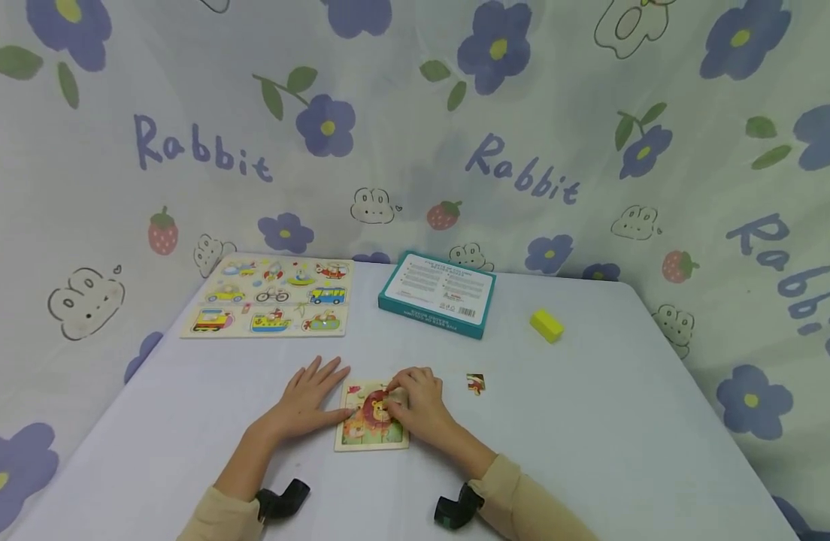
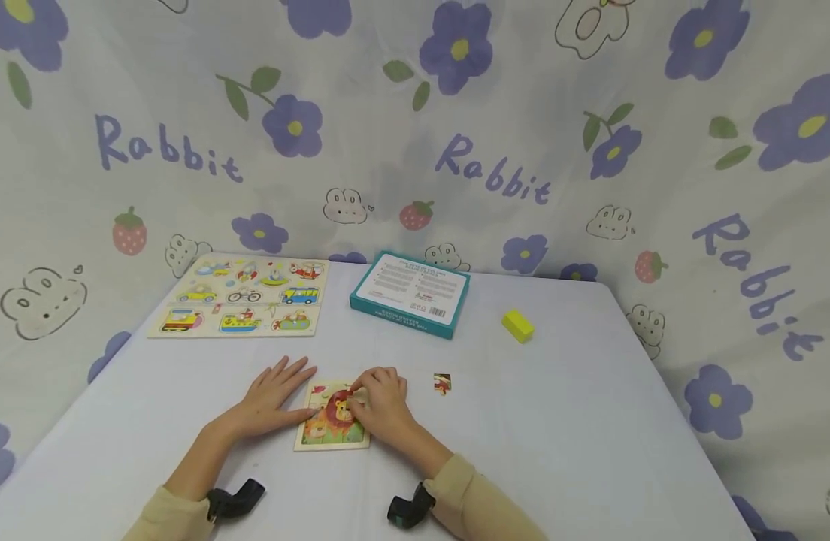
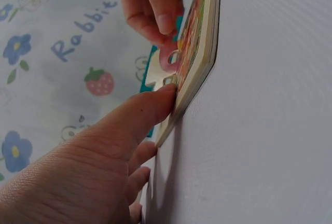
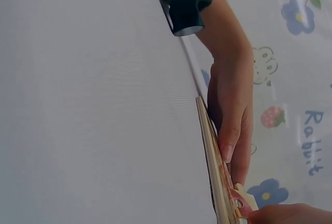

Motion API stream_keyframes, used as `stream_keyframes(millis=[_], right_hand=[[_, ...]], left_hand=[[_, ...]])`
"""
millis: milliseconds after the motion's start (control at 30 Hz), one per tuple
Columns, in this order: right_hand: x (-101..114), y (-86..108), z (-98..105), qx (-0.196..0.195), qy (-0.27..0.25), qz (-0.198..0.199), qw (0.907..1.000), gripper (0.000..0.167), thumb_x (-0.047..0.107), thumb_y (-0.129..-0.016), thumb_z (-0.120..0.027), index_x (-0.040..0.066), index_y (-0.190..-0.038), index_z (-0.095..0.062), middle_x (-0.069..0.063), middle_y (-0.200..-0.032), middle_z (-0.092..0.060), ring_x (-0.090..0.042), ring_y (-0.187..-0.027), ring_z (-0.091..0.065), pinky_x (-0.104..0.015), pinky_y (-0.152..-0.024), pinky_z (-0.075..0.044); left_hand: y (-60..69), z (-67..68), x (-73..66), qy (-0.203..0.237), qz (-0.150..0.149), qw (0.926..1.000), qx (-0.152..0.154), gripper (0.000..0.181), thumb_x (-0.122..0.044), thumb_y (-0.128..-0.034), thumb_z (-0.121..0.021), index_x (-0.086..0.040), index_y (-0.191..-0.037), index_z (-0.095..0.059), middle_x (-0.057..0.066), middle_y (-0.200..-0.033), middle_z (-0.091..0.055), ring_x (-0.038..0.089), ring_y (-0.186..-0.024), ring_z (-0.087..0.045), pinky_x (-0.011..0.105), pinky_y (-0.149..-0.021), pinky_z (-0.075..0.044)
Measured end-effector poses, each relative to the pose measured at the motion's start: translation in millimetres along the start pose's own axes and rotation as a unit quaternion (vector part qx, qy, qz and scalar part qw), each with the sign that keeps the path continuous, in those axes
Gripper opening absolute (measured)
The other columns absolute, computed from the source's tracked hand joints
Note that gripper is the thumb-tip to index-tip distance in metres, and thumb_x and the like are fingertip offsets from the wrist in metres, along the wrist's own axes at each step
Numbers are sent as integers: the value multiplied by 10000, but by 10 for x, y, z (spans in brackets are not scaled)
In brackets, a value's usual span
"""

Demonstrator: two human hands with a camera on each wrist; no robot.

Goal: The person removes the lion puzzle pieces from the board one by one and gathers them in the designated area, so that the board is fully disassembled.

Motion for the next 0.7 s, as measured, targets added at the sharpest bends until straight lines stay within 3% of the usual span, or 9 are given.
stream_keyframes(millis=[333, 700], right_hand=[[30, -52, -3, -98, -76, -203, 9997, 127, 191, -778, -713, 201, -756, -588, 40, -943, -561, -157, -942, -440, -436, -805, -298], [-7, -39, 0, -166, -469, 8, 9988, 125, 161, -785, -708, 195, -780, -588, 51, -932, -575, -144, -959, -451, -447, -833, -286]], left_hand=[[13, -17, 0, 83, 14, 10000, 39, 769, -539, -799, -602, -106, -1398, -389, 128, -1481, -257, 390, -1360, -98, 580, -1044, -67], [11, 1, -13, 159, 13, 9999, -24, 769, -535, -796, -611, -95, -1390, -400, 140, -1476, -262, 398, -1357, -101, 585, -1043, -66]])
Point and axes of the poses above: each hand's wrist, its own y-axis away from the middle knuckle, its own z-axis out of the back of the hand, x = y × z, the point moved 5 cm from there along -y, towards the middle knuckle
